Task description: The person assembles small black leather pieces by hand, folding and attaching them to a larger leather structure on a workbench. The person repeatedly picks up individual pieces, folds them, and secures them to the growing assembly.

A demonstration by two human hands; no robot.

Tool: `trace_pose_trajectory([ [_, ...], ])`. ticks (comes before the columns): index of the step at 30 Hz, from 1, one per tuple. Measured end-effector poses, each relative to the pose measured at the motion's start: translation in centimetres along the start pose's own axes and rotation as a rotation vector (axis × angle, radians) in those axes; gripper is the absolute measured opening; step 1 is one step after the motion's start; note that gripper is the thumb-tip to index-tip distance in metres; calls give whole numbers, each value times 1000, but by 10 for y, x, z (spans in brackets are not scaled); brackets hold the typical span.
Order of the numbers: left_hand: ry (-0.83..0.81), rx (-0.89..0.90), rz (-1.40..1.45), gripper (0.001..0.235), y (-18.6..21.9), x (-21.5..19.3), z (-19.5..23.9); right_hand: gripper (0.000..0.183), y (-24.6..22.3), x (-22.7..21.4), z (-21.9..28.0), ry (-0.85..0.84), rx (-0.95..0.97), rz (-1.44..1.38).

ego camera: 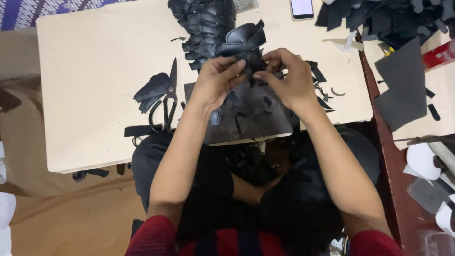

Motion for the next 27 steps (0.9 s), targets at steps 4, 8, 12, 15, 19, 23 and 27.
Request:
trace_pose_trajectory([
  [4,64,64,21,8,3,4,1,12,-7,-8,3,40,2,29],
  [8,94,193,-107,14,4,15,1,11,-4,4,0,42,17,-316],
  [12,153,269,-346,5,10,22,10,27,5,17,-1,177,116,-79],
  [15,129,331,-540,23,17,18,7,19,11,21,-8,261,-66,44],
  [19,206,410,-592,26,33,29,17,7,-22,19,-15,325,-121,52],
  [23,260,580,-793,38,45,34,26,7,-30,22,-21,253,-76,-150],
  [27,157,616,-816,18,49,28,23,9,-17,22,-26,76,144,-504],
])
Point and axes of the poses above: each hand's wrist, its own z-axis away from the middle knuckle, its own x-axis out of the palm, y = z × x, the point moved 3 cm from there along -z, towards the middle knuckle, and after that the axes turned 3 degrees about -y, right-handed, at the moved point
